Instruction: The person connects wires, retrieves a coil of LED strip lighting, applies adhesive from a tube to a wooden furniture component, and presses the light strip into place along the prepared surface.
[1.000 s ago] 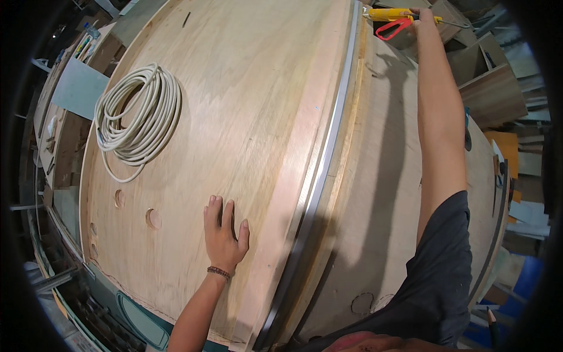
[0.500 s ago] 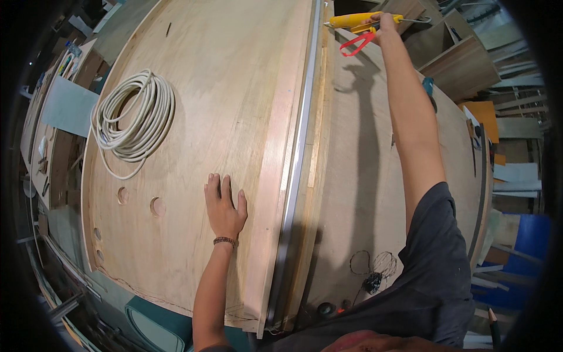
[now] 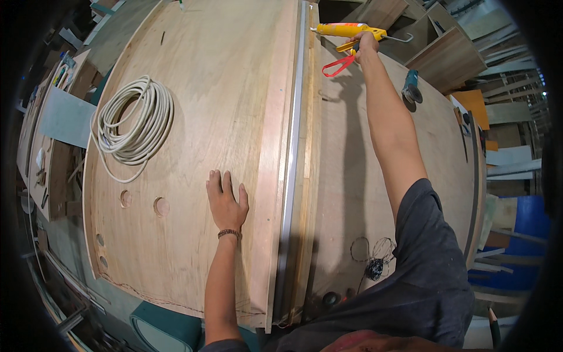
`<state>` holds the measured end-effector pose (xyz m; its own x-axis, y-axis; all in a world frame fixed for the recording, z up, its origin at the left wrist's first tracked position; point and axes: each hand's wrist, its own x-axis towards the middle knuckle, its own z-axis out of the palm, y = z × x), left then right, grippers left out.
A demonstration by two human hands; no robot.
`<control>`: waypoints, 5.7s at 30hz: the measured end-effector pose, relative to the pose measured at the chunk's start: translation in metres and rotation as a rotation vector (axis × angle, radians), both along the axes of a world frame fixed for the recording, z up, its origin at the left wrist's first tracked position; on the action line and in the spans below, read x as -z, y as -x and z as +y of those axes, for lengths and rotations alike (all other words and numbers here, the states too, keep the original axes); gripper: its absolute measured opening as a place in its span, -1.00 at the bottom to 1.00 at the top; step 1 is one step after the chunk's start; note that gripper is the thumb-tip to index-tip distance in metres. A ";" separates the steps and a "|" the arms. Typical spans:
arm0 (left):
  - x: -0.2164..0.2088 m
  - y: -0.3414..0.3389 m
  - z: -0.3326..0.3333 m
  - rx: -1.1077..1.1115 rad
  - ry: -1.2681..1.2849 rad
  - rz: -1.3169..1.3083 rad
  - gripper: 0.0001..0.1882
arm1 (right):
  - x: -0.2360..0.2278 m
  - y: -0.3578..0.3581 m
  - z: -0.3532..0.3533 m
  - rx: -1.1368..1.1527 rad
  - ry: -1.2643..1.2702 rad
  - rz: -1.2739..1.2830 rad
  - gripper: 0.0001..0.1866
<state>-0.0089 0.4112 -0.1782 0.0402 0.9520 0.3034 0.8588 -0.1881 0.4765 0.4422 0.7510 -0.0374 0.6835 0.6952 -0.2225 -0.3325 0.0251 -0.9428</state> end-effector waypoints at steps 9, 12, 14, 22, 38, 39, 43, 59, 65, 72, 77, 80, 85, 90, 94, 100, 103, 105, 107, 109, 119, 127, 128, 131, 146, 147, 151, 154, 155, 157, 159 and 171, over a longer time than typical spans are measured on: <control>-0.003 -0.001 0.001 0.000 -0.018 0.002 -0.51 | -0.003 -0.002 -0.031 -0.076 0.003 0.092 -0.59; 0.000 -0.003 0.000 0.004 -0.017 0.004 -0.52 | 0.014 -0.021 -0.044 -0.166 -0.054 0.193 -0.59; -0.003 -0.003 0.000 -0.007 0.009 0.013 -0.51 | 0.019 -0.016 -0.056 -0.156 -0.045 0.180 -0.60; 0.003 -0.001 -0.005 -0.005 -0.016 0.046 -0.52 | 0.017 0.019 -0.142 -0.101 -0.068 0.229 -0.68; 0.009 0.002 -0.007 0.007 -0.072 0.066 -0.51 | 0.005 0.071 -0.250 0.014 -0.011 0.194 -0.75; 0.009 0.002 -0.007 0.013 -0.071 0.053 -0.50 | 0.008 0.070 -0.251 0.023 -0.010 0.193 -0.76; 0.012 0.003 -0.008 0.013 -0.087 0.055 -0.50 | 0.012 0.077 -0.266 0.023 -0.005 0.170 -0.77; 0.016 0.004 -0.007 0.022 -0.123 0.082 -0.51 | -0.004 0.146 -0.394 0.020 -0.014 0.224 -0.64; 0.021 0.006 -0.010 0.017 -0.153 0.102 -0.51 | -0.015 0.175 -0.459 0.037 0.061 0.206 -0.83; 0.015 0.004 -0.010 0.035 -0.050 0.092 -0.47 | -0.008 0.189 -0.502 0.096 0.088 0.184 -0.89; 0.017 0.006 -0.009 0.032 -0.061 0.097 -0.48 | -0.010 0.200 -0.523 0.098 0.108 0.179 -0.90; 0.020 0.007 -0.010 0.032 -0.184 0.111 -0.51 | -0.008 0.206 -0.537 0.112 0.121 0.200 -0.89; 0.018 0.007 -0.011 0.047 -0.168 0.108 -0.51 | -0.016 0.225 -0.574 0.100 0.108 0.290 -0.76; 0.015 0.005 -0.012 0.070 -0.095 0.075 -0.50 | -0.025 0.249 -0.625 0.078 0.083 0.281 -0.72; 0.018 0.008 -0.011 0.068 -0.102 0.095 -0.50 | -0.033 0.267 -0.661 0.099 0.153 0.243 -0.73; 0.027 0.010 -0.007 0.077 -0.143 0.095 -0.48 | -0.030 0.282 -0.707 0.104 0.183 0.256 -0.79; 0.030 0.006 -0.006 0.071 -0.156 0.097 -0.47 | -0.035 0.292 -0.716 0.133 0.222 0.219 -0.83; 0.031 0.008 -0.007 0.072 -0.143 0.124 -0.45 | -0.034 0.295 -0.723 0.136 0.240 0.197 -0.84; 0.033 0.010 -0.005 0.072 -0.122 0.162 -0.42 | -0.038 0.299 -0.730 0.161 0.271 0.198 -0.83; 0.035 0.011 -0.004 0.080 -0.183 0.159 -0.45 | -0.036 0.303 -0.741 0.171 0.270 0.210 -0.83; 0.041 0.009 -0.004 0.078 -0.197 0.116 -0.46 | -0.038 0.343 -0.820 0.169 0.182 0.325 -0.55; 0.047 0.013 0.002 0.110 -0.174 0.135 -0.43 | -0.037 0.373 -0.885 0.235 0.116 0.385 -0.64; 0.047 0.014 0.001 0.115 -0.175 0.131 -0.43 | -0.033 0.373 -0.897 0.216 0.105 0.377 -0.66; 0.043 0.014 0.000 0.131 -0.128 0.095 -0.44 | -0.038 0.378 -0.906 0.198 0.181 0.292 -0.74; 0.056 0.019 0.008 0.144 -0.104 0.079 -0.42 | -0.034 0.395 -0.971 0.249 0.272 0.384 -0.69; 0.055 0.019 0.007 0.147 -0.103 0.070 -0.41 | -0.035 0.396 -0.975 0.252 0.289 0.384 -0.67; 0.056 0.018 0.008 0.167 -0.091 0.105 -0.39 | -0.048 0.404 -0.974 0.358 0.343 0.417 -0.60; 0.058 0.022 0.011 0.161 -0.078 0.119 -0.37 | -0.038 0.408 -0.997 0.326 0.316 0.416 -0.56; 0.057 0.022 0.010 0.156 -0.077 0.114 -0.37 | -0.034 0.411 -1.004 0.322 0.279 0.438 -0.56; 0.053 0.019 0.005 0.154 -0.063 0.095 -0.36 | -0.027 0.419 -1.017 0.312 0.202 0.484 -0.57; 0.052 0.020 0.005 0.155 -0.058 0.106 -0.35 | -0.018 0.426 -1.027 0.315 0.170 0.483 -0.57; 0.051 0.018 0.010 0.131 -0.027 0.148 -0.32 | 0.004 0.471 -1.051 0.402 0.077 0.498 -0.59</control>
